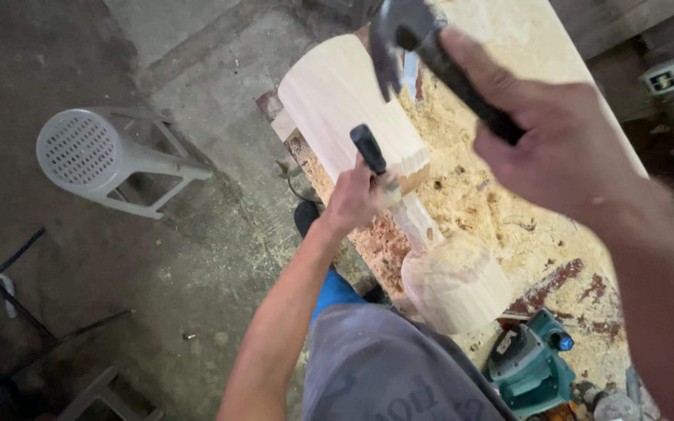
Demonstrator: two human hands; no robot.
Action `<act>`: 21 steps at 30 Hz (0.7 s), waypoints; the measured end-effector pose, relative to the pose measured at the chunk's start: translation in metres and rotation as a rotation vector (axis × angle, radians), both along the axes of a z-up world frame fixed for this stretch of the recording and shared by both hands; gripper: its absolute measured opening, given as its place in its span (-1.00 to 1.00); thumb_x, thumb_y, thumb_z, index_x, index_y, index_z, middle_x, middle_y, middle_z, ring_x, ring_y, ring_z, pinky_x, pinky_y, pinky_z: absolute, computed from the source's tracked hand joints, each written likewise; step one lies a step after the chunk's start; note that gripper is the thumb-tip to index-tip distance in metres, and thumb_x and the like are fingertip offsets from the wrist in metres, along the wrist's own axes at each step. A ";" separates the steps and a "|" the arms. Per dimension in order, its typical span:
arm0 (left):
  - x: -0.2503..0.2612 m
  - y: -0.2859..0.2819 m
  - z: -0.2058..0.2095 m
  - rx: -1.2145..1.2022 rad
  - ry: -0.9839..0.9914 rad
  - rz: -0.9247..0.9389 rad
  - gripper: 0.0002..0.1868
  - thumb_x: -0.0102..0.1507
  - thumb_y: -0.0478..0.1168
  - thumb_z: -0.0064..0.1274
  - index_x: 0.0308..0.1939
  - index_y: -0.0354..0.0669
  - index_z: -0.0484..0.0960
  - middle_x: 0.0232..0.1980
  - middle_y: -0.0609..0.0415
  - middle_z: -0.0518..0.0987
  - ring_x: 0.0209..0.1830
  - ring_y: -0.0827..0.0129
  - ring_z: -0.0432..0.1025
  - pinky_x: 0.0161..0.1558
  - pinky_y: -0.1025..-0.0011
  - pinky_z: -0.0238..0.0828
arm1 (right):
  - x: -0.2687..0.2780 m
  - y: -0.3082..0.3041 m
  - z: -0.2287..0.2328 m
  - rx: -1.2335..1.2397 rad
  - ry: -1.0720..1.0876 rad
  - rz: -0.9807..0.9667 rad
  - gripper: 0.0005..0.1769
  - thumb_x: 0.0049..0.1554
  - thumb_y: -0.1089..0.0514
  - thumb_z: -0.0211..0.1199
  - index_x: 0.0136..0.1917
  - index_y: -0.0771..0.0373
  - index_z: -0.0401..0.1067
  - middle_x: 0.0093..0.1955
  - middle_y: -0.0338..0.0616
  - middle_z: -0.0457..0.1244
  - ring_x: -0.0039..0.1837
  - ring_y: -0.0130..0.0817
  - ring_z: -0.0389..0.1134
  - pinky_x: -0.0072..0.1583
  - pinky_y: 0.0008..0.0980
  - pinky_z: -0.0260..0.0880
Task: The person carves a large piece of light-colored wood using a chisel and hammer. They repeatedly strike the chisel to remove wood chips and shape the object on a workbench.
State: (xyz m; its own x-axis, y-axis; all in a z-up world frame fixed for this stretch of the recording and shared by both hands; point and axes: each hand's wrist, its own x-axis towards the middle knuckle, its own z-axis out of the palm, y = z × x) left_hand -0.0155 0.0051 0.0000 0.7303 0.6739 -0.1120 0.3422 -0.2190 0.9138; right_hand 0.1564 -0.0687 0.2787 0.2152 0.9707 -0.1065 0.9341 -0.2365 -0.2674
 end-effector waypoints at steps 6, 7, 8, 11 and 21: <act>0.006 0.002 0.007 -0.077 0.063 -0.075 -0.52 0.31 -0.29 -0.13 0.28 -0.29 0.14 -0.48 -0.18 0.57 -0.56 -0.02 0.59 -0.52 0.14 0.49 | 0.006 -0.010 0.016 0.053 -0.167 0.228 -0.03 0.08 0.23 0.34 0.66 -0.27 0.09 -0.24 -0.10 0.31 -0.33 -0.23 0.34 -0.22 -0.22 0.39; 0.005 0.001 0.004 -0.035 0.053 -0.071 -0.57 0.34 -0.25 -0.09 0.24 -0.30 0.18 -0.51 -0.19 0.56 -0.57 -0.05 0.56 -0.53 0.10 0.48 | 0.001 -0.007 0.014 0.046 -0.130 0.216 -0.01 0.06 0.22 0.33 0.66 -0.30 0.08 -0.25 -0.11 0.30 -0.32 -0.22 0.34 -0.21 -0.22 0.39; 0.005 -0.003 0.000 0.003 0.038 -0.074 -0.61 0.37 -0.21 -0.06 0.20 -0.31 0.23 -0.54 -0.20 0.56 -0.58 -0.08 0.54 -0.53 0.05 0.46 | -0.005 -0.007 0.014 0.033 -0.097 0.199 0.00 0.04 0.21 0.32 0.65 -0.34 0.08 -0.25 -0.12 0.30 -0.30 -0.22 0.34 -0.19 -0.21 0.39; 0.002 -0.008 -0.011 0.217 -0.022 -0.085 -0.75 0.47 -0.17 -0.02 0.09 -0.24 0.34 -0.51 -0.23 0.54 -0.51 -0.17 0.52 -0.46 -0.02 0.42 | -0.020 0.006 0.003 -0.537 -0.133 0.047 -0.19 0.26 0.13 0.14 0.58 -0.65 -0.02 -0.19 -0.26 0.30 -0.26 -0.34 0.39 -0.21 -0.38 0.47; -0.004 -0.014 -0.013 0.118 -0.069 0.020 -0.53 0.37 -0.21 -0.01 0.27 -0.35 0.21 -0.40 -0.30 0.60 -0.41 -0.22 0.56 -0.43 0.00 0.46 | 0.007 -0.037 -0.021 0.204 0.073 0.112 -0.07 0.14 0.25 0.32 0.66 -0.23 0.06 -0.27 -0.16 0.31 -0.34 -0.37 0.34 -0.28 -0.32 0.38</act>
State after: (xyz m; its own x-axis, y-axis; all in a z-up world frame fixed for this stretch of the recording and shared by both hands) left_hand -0.0196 -0.0086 -0.0131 0.7197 0.6940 0.0194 0.2845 -0.3202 0.9036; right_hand 0.1637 -0.1061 0.2575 0.1037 0.9911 0.0834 0.9279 -0.0663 -0.3668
